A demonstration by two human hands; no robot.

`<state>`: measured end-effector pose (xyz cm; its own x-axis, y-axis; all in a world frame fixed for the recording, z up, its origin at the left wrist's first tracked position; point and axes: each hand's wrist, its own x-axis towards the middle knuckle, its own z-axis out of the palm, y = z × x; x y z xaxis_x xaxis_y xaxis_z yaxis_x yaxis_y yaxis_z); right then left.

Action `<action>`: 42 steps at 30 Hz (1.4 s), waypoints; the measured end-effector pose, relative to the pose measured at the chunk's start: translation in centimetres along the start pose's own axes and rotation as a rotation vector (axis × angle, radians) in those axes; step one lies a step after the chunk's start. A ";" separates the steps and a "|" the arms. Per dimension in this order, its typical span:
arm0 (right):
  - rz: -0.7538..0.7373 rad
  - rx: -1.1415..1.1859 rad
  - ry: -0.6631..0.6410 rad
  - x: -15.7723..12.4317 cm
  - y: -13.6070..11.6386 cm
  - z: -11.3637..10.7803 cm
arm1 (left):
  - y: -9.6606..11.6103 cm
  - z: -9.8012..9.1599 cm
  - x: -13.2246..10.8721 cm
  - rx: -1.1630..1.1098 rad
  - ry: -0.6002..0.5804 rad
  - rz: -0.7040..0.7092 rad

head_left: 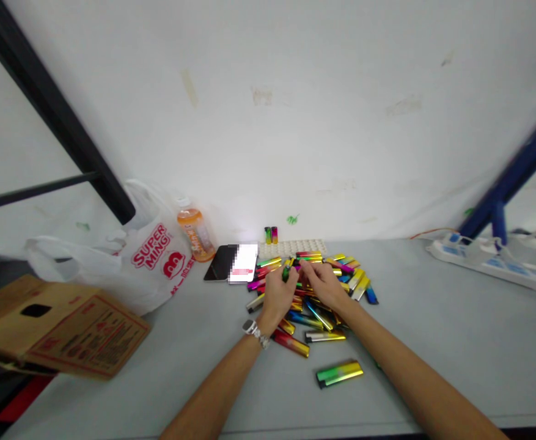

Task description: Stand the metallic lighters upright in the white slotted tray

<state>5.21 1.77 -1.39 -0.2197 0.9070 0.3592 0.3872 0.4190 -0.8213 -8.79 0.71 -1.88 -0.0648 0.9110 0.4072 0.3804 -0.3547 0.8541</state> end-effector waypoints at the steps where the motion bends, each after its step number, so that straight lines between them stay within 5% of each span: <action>1: -0.001 -0.002 -0.002 0.0 0.0 0.0 | 0.0 0.0 0.0 -0.010 -0.002 0.001; 42: -0.086 -0.068 -0.036 0.0 -0.7 0.1 | 0.1 -0.5 0.1 -0.045 0.032 -0.033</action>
<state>4.89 1.49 -0.89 -0.2864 0.8659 0.4101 0.4247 0.4984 -0.7558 -9.21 0.62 -1.58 -0.1066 0.9155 0.3879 0.3354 -0.3341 0.8808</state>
